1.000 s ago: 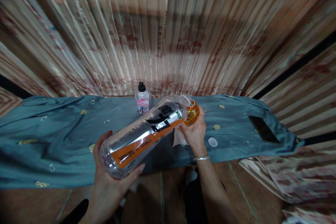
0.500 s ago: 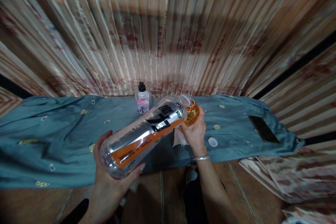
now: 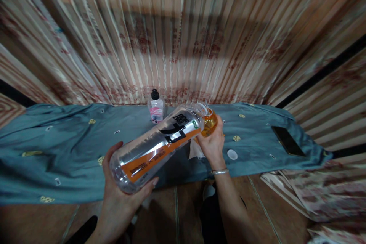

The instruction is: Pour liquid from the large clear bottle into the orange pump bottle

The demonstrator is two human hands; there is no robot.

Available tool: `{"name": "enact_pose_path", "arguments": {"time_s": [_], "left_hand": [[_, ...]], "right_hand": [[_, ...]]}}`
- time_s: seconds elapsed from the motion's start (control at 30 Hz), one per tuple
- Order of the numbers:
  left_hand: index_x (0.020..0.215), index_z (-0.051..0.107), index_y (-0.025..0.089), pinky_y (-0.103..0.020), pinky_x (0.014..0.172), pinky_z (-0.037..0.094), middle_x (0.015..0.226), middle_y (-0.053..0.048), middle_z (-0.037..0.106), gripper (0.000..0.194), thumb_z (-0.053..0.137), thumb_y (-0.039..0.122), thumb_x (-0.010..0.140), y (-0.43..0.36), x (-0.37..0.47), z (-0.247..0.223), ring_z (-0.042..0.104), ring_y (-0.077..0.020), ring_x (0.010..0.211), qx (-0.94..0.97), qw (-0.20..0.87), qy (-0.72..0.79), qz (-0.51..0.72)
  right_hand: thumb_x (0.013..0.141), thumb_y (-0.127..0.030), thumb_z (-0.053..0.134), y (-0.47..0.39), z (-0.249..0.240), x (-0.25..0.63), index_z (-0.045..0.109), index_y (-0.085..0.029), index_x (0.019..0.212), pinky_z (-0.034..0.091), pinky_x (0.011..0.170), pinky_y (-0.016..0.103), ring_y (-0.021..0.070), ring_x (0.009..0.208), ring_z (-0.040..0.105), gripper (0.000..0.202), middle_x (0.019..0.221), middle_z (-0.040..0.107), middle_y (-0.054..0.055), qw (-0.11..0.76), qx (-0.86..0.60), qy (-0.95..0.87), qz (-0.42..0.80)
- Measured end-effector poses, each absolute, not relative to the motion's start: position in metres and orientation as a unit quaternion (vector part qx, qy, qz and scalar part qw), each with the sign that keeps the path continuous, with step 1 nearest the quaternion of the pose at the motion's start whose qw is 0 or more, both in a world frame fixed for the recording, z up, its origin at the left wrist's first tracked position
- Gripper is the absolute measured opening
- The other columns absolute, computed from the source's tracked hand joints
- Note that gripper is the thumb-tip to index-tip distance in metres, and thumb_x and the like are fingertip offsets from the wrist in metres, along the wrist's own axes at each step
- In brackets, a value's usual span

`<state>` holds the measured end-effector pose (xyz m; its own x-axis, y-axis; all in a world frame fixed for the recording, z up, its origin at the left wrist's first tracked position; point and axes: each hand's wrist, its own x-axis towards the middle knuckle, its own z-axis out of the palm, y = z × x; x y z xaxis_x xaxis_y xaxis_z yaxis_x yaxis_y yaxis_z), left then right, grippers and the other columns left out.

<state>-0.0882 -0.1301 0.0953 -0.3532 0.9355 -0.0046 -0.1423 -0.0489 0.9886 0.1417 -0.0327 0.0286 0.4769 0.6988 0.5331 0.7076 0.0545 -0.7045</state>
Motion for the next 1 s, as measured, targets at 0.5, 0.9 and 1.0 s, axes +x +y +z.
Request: {"name": "enact_pose_path", "arguments": {"time_s": [0.5, 0.9, 1.0], "left_hand": [[0.136, 0.046, 0.037, -0.049, 0.102, 0.057, 0.121, -0.001, 0.061, 0.094, 0.092, 0.03, 0.054, -0.129, -0.094, 0.084, 0.068, -0.028, 0.111, 0.411, 0.403, 0.539, 0.615], [0.139, 0.043, 0.038, -0.041, 0.095, 0.061, 0.127, -0.002, 0.061, 0.092, 0.091, 0.033, 0.06, -0.127, -0.099, 0.074, 0.07, -0.0248, 0.109, 0.468, 0.38, 0.514, 0.61], [0.138, 0.043, 0.041, -0.041, 0.093, 0.062, 0.128, -0.001, 0.062, 0.092, 0.091, 0.032, 0.06, -0.128, -0.099, 0.075, 0.07, -0.0252, 0.109, 0.462, 0.392, 0.509, 0.611]], "right_hand": [[0.067, -0.061, 0.072, -0.033, 0.029, 0.141, 0.046, -0.017, 0.139, 0.053, 0.099, 0.053, 0.0342, 0.11, 0.068, 0.088, 0.126, 0.067, 0.017, 0.509, -0.694, -0.509, 0.001], [0.066, -0.061, 0.072, -0.033, 0.029, 0.141, 0.045, -0.016, 0.139, 0.053, 0.098, 0.055, 0.0362, 0.11, 0.068, 0.09, 0.125, 0.067, 0.018, 0.503, -0.698, -0.509, -0.005], [0.066, -0.06, 0.072, -0.033, 0.03, 0.141, 0.045, -0.016, 0.14, 0.052, 0.098, 0.056, 0.0365, 0.111, 0.068, 0.09, 0.125, 0.067, 0.018, 0.5, -0.7, -0.51, -0.001]]}}
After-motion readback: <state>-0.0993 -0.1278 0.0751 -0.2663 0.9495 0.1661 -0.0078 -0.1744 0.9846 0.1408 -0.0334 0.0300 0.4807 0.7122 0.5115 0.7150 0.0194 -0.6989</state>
